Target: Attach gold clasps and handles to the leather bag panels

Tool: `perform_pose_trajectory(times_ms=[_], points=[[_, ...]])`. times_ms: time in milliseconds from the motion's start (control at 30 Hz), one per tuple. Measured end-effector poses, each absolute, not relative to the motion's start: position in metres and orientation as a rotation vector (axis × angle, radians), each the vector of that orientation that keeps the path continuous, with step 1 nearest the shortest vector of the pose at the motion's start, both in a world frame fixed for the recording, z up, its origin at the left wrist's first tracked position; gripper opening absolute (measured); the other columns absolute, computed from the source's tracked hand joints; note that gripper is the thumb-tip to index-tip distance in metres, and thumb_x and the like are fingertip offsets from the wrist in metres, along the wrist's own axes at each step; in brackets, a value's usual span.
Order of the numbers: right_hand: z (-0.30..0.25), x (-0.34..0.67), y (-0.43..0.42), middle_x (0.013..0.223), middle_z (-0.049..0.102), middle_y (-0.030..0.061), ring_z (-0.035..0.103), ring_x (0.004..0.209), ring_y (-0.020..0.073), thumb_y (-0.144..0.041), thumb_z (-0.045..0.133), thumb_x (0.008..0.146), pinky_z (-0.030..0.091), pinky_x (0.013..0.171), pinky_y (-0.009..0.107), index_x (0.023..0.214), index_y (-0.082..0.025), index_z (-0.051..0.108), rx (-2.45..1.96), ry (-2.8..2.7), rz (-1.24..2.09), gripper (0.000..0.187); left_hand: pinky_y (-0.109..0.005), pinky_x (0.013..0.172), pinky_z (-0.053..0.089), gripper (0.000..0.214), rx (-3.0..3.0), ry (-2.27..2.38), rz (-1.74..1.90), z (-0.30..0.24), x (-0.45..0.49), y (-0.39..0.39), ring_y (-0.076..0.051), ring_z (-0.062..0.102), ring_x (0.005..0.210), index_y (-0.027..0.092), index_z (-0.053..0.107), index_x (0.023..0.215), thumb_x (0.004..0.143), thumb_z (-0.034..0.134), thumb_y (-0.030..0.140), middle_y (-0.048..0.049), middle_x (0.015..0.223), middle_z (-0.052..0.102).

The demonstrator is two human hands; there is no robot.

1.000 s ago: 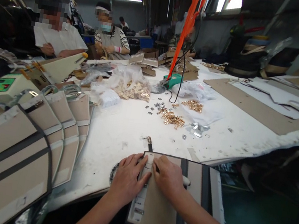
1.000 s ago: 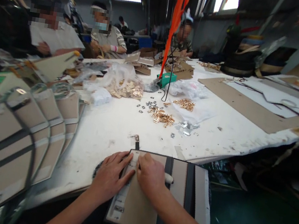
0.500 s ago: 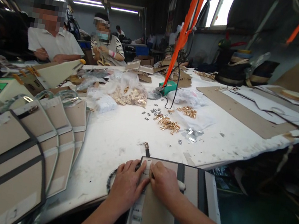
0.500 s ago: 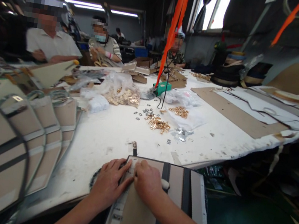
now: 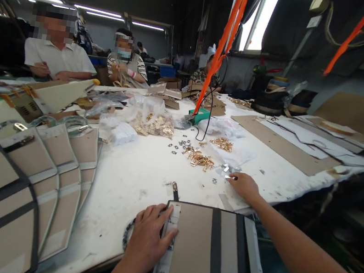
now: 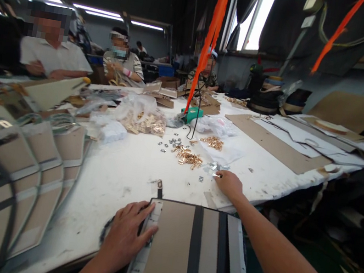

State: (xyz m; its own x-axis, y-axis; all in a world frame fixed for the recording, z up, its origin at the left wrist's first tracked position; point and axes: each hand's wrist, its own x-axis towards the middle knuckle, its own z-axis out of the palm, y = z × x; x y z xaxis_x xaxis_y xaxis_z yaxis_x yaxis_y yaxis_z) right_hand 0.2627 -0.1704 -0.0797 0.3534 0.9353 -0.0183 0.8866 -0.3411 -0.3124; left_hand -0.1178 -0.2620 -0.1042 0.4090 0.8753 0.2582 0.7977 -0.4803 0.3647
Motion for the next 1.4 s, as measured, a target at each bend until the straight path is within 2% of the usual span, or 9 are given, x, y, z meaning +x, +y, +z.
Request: perform_pose_trajectory(times_ms=[233, 433, 600, 700, 800, 900, 1100, 1200, 1400], points=[[-0.097, 0.285, -0.156, 0.112, 0.078, 0.0072, 0.068, 0.099, 0.0263, -0.049, 0.06, 0.089, 0.041, 0.069, 0.031, 0.104, -0.028, 0.082, -2.459, -1.566, 0.235, 0.033, -0.051, 0.105, 0.043, 0.053, 2.469, 1.497, 0.604, -0.106, -0.116, -0.261, -0.03, 0.055, 0.126, 0.028, 0.06, 0.141, 0.09, 0.072, 0.034, -0.0082, 0.138, 0.064], [-0.102, 0.288, -0.158, 0.111, 0.077, 0.0083, 0.067, 0.097, 0.0266, -0.046, 0.056, 0.09, 0.038, 0.066, 0.032, 0.1, -0.026, 0.081, -2.476, -1.594, 0.189, 0.033, -0.051, 0.107, 0.042, 0.056, 2.415, 1.502, 0.573, -0.1, -0.113, -0.265, -0.03, 0.053, 0.128, 0.028, 0.06, 0.142, 0.088, 0.075, 0.038, -0.0071, 0.139, 0.062], [-0.084, 0.288, -0.167, 0.108, 0.078, 0.0092, 0.067, 0.096, 0.0268, -0.044, 0.057, 0.09, 0.043, 0.071, 0.033, 0.1, -0.024, 0.079, -2.414, -1.57, 0.114, 0.031, -0.051, 0.107, 0.042, 0.056, 2.361, 1.51, 0.586, -0.097, -0.112, -0.267, -0.03, 0.053, 0.127, 0.027, 0.063, 0.139, 0.086, 0.078, 0.038, -0.0066, 0.139, 0.063], [-0.059, 0.255, -0.184, 0.09, 0.077, 0.0082, 0.067, 0.079, 0.0231, -0.048, 0.061, 0.088, 0.045, 0.068, 0.032, 0.096, -0.022, 0.078, -2.18, -1.648, 0.319, 0.032, -0.05, 0.106, 0.043, 0.056, 2.326, 1.51, 0.613, -0.098, -0.112, -0.267, -0.029, 0.055, 0.125, 0.029, 0.064, 0.137, 0.084, 0.08, 0.038, -0.0059, 0.137, 0.064], [-0.037, 0.191, -0.209, 0.066, 0.068, 0.0025, 0.06, 0.057, 0.0174, -0.053, 0.063, 0.086, 0.043, 0.057, 0.029, 0.097, -0.02, 0.078, -1.907, -1.772, 0.828, 0.037, -0.05, 0.105, 0.043, 0.054, 2.306, 1.514, 0.635, -0.099, -0.112, -0.267, -0.03, 0.055, 0.124, 0.03, 0.066, 0.136, 0.084, 0.079, 0.04, -0.0056, 0.135, 0.065], [-0.036, 0.125, -0.227, 0.058, 0.062, -0.0008, 0.056, 0.053, 0.0154, -0.05, 0.063, 0.086, 0.041, 0.053, 0.027, 0.091, -0.019, 0.078, -1.711, -1.871, 1.165, 0.034, -0.05, 0.104, 0.043, 0.054, 2.283, 1.516, 0.639, -0.099, -0.113, -0.267, -0.03, 0.055, 0.123, 0.03, 0.066, 0.136, 0.085, 0.078, 0.042, -0.0061, 0.134, 0.066], [-0.057, 0.082, -0.228, 0.08, 0.075, 0.0018, 0.065, 0.078, 0.0192, -0.04, 0.06, 0.085, 0.045, 0.074, 0.028, 0.082, -0.019, 0.077, -1.657, -2.017, 1.048, 0.027, -0.05, 0.102, 0.043, 0.051, 2.256, 1.494, 0.696, -0.1, -0.115, -0.269, -0.029, 0.056, 0.121, 0.029, 0.067, 0.135, 0.086, 0.077, 0.04, -0.0045, 0.132, 0.067], [-0.058, 0.085, -0.225, 0.075, 0.073, 0.001, 0.063, 0.075, 0.0187, -0.042, 0.061, 0.085, 0.044, 0.072, 0.028, 0.082, -0.019, 0.077, -1.674, -2.02, 1.068, 0.028, -0.05, 0.101, 0.043, 0.051, 2.255, 1.488, 0.715, -0.102, -0.116, -0.27, -0.029, 0.056, 0.121, 0.03, 0.067, 0.134, 0.085, 0.078, 0.04, -0.0034, 0.131, 0.067], [-0.059, 0.089, -0.223, 0.053, 0.056, -0.0044, 0.05, 0.055, 0.0146, -0.047, 0.06, 0.087, 0.038, 0.059, 0.027, 0.087, -0.019, 0.076, -1.691, -1.99, 1.245, 0.032, -0.049, 0.102, 0.043, 0.05, 2.247, 1.485, 0.719, -0.103, -0.116, -0.269, -0.029, 0.055, 0.122, 0.03, 0.067, 0.134, 0.086, 0.077, 0.042, -0.0049, 0.132, 0.067]])
